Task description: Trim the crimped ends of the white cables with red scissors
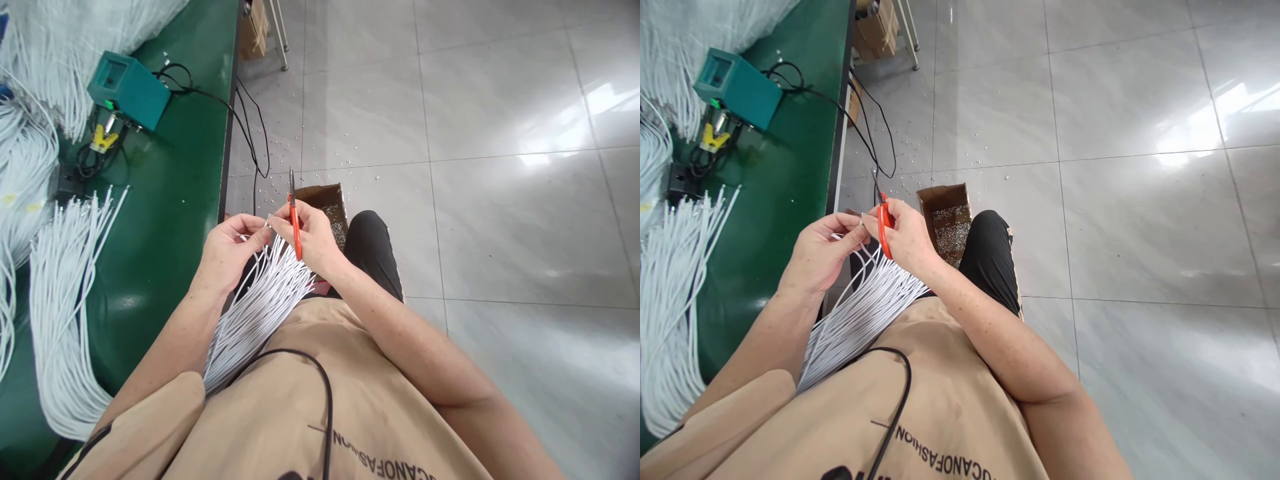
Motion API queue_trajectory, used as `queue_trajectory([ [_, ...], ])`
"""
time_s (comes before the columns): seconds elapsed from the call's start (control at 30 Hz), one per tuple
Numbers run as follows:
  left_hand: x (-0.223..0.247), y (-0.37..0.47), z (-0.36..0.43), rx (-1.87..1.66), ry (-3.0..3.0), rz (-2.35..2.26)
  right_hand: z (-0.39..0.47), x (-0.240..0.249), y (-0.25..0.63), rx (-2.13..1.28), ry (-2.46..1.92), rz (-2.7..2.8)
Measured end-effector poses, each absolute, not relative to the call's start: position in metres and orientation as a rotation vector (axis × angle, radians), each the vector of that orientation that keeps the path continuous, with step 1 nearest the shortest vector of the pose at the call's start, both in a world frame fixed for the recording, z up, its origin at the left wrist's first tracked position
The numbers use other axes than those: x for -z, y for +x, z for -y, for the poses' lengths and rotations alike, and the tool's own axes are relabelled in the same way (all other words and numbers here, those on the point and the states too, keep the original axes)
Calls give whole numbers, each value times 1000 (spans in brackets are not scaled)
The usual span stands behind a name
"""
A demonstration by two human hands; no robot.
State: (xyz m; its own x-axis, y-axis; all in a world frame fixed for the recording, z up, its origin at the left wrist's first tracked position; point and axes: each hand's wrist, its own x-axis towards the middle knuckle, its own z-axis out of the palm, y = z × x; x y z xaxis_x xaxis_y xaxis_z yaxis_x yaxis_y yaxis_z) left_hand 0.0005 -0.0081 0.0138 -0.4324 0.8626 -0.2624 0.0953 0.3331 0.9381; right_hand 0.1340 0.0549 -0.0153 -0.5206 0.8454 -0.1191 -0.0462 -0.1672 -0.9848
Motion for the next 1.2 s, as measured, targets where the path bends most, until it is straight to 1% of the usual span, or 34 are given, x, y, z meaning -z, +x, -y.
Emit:
queue_trajectory([
  [0.1,-11,-1,9,-1214,1018,-1989,-46,12,133,-1477,-859,1648],
  [0.17,-10,-2,9,-1235,1077,-2046,-42,9,132,-1406,-791,1702],
  [0.3,-9,-5,8,-1249,955,-1918,-46,9,132,-1561,-965,1369],
  [0.37,-9,-5,8,-1249,910,-1878,-51,12,131,-1680,-985,1238],
  [0.43,-10,-5,7,-1254,886,-1834,-55,15,129,-1817,-925,1245],
  [0.5,-13,-6,6,-1262,854,-1736,-56,17,127,-1880,-903,1282],
  [0.57,-15,-9,5,-1254,801,-1613,-56,19,126,-1778,-967,1288],
  [0.67,-18,-14,5,-1245,709,-1530,-56,16,127,-1439,-1072,1347],
  [0.73,-18,-15,5,-1264,679,-1522,-56,10,128,-1291,-1039,1473],
  [0.83,-15,-14,5,-1245,676,-1490,-57,1,124,-1286,-918,1713],
  [0.93,-14,-12,5,-1215,685,-1491,-59,-3,120,-1298,-907,1886],
  [1.0,-15,-13,5,-1217,694,-1504,-61,-2,119,-1388,-961,1843],
  [1.07,-16,-14,5,-1224,709,-1530,-62,0,120,-1609,-996,1662],
  [1.13,-16,-15,6,-1231,722,-1566,-62,3,122,-1867,-938,1447],
  [1.2,-16,-14,6,-1243,724,-1588,-62,5,124,-2049,-801,1277],
])
